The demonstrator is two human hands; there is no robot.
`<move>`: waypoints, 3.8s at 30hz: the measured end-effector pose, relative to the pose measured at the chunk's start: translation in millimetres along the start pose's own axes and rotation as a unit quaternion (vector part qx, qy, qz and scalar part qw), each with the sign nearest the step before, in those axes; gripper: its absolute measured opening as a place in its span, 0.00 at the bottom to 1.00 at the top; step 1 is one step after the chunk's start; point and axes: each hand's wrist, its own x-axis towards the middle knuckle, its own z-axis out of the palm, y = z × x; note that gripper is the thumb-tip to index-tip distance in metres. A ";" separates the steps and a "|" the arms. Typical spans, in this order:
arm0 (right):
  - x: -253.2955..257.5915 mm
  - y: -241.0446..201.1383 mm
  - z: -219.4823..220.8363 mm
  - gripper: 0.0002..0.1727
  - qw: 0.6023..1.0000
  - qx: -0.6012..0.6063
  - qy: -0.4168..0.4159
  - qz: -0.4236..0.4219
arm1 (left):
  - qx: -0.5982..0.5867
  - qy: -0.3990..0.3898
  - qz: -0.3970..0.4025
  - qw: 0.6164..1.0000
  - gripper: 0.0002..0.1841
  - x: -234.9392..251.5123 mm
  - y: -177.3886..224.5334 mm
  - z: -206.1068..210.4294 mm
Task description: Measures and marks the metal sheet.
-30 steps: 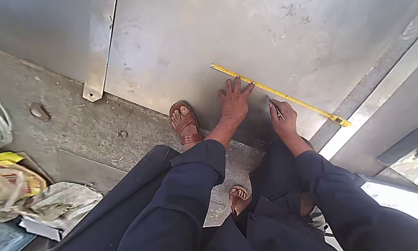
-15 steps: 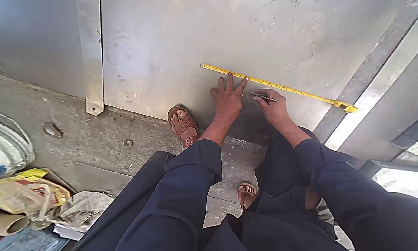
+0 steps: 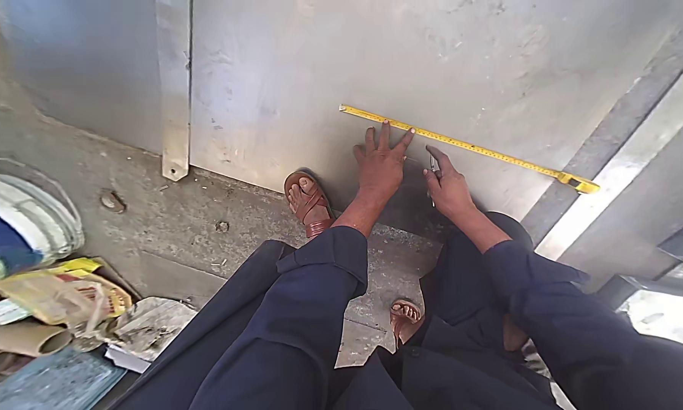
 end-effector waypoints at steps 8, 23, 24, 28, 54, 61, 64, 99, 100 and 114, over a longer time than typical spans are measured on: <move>-3.2 11.5 -9.3 0.29 0.925 0.357 -0.114 -0.067 | -0.066 -0.016 -0.008 0.998 0.28 -4.7 0.4 -7.6; 3.4 6.9 -11.5 0.19 0.977 0.182 0.111 0.026 | -0.156 -0.008 0.023 0.988 0.36 -8.3 -7.4 -6.1; 4.3 7.8 -8.9 0.18 0.975 0.187 0.121 0.025 | -0.155 -0.009 0.025 0.988 0.36 -8.0 -8.4 -6.7; 5.5 7.8 -1.3 0.17 0.970 0.200 0.141 0.009 | -0.158 -0.016 0.029 0.987 0.35 -7.2 -9.8 -9.7; 48.4 11.9 -29.0 0.15 0.893 -0.319 0.219 -0.230 | -0.197 -0.020 0.033 0.980 0.37 -8.8 -10.9 -6.3; 50.3 9.7 -29.3 0.13 0.895 -0.319 0.223 -0.219 | -0.199 -0.025 0.035 0.979 0.38 -8.7 -11.0 -6.2; 50.8 11.3 -29.3 0.13 0.894 -0.322 0.223 -0.218 | -0.199 -0.027 0.035 0.979 0.37 -9.3 -11.8 -7.0; 21.9 15.7 -19.1 0.16 0.914 -0.220 0.237 -0.247 | -0.140 0.012 0.015 0.990 0.39 -10.3 -6.1 -4.6; 17.1 14.8 -12.5 0.15 0.923 -0.174 0.237 -0.246 | -0.129 0.014 0.010 0.991 0.38 -7.4 -6.5 -4.4; 31.1 24.0 22.5 0.08 0.948 0.028 0.252 -0.193 | -0.047 0.045 -0.005 0.998 0.27 -2.7 -4.6 7.9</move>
